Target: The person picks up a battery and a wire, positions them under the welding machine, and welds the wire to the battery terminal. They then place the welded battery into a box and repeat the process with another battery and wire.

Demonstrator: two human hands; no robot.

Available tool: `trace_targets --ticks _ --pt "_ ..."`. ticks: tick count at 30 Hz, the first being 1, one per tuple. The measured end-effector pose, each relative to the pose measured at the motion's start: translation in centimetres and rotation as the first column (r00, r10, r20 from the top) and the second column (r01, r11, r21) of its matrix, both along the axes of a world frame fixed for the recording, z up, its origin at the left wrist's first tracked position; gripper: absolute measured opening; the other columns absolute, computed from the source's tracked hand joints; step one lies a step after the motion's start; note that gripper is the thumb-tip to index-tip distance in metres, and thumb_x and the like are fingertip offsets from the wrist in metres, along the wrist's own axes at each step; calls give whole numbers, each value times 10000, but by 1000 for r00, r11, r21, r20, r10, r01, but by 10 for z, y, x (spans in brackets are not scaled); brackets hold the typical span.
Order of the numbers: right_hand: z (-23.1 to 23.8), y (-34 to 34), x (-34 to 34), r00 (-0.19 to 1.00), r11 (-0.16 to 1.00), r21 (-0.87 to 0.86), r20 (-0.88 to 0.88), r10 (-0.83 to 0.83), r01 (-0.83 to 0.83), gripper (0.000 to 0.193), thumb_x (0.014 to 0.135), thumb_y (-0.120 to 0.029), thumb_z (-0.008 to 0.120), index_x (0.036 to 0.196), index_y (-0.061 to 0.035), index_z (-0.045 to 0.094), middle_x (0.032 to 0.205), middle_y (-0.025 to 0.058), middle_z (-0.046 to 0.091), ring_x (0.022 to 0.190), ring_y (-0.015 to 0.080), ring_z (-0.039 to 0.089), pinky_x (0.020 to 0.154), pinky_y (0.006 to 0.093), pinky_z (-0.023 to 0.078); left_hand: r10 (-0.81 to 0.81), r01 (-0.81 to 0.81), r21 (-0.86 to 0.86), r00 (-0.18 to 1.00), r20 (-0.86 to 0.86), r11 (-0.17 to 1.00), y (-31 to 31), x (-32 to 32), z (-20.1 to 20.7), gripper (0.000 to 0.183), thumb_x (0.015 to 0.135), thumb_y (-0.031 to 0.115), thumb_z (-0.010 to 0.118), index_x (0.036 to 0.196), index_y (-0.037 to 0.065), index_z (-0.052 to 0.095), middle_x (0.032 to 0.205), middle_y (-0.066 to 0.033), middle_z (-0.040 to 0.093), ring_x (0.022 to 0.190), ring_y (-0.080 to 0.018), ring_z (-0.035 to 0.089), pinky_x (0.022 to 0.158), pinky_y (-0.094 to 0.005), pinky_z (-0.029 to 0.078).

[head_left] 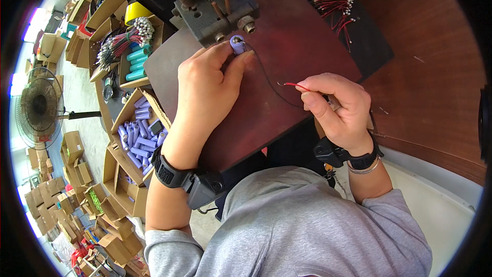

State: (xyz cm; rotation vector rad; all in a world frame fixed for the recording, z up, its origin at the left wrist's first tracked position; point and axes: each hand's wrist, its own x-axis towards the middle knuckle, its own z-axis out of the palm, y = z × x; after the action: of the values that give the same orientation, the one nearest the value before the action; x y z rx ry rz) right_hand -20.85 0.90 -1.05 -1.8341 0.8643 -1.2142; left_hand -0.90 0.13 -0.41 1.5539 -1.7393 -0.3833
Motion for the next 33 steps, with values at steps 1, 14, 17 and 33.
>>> trace_targets --ticks 1,14,17,33 --pt "0 0 0 1000 1000 1 2 -1 1 97 747 -31 629 839 -1 617 767 104 631 618 168 597 541 239 461 -1 1 1 1000 2 1000 0 0 0 187 739 179 651 727 0 597 647 -145 561 596 -314 549 545 -355 436" --pt "0 -1 0 999 999 -54 -45 2 -5 97 741 -45 633 831 -13 617 741 97 623 592 183 583 530 253 447 20 -22 68 999 36 997 0 1 4 194 751 190 634 802 3 634 691 -171 573 639 -341 563 568 -372 443" --pt "-1 -2 0 999 998 -59 -54 3 -7 96 739 -45 634 829 -15 616 738 96 621 589 184 579 530 256 446 10 -12 69 999 34 998 0 2 3 191 752 188 631 815 8 640 702 -168 580 647 -339 566 572 -369 445" --pt "-2 -1 1 1000 998 -56 -19 -10 9 103 739 -37 637 834 -3 614 726 96 616 572 165 569 510 245 433 -38 38 97 999 0 995 -2 7 15 158 741 157 646 768 4 618 667 -165 565 609 -337 554 539 -353 432"
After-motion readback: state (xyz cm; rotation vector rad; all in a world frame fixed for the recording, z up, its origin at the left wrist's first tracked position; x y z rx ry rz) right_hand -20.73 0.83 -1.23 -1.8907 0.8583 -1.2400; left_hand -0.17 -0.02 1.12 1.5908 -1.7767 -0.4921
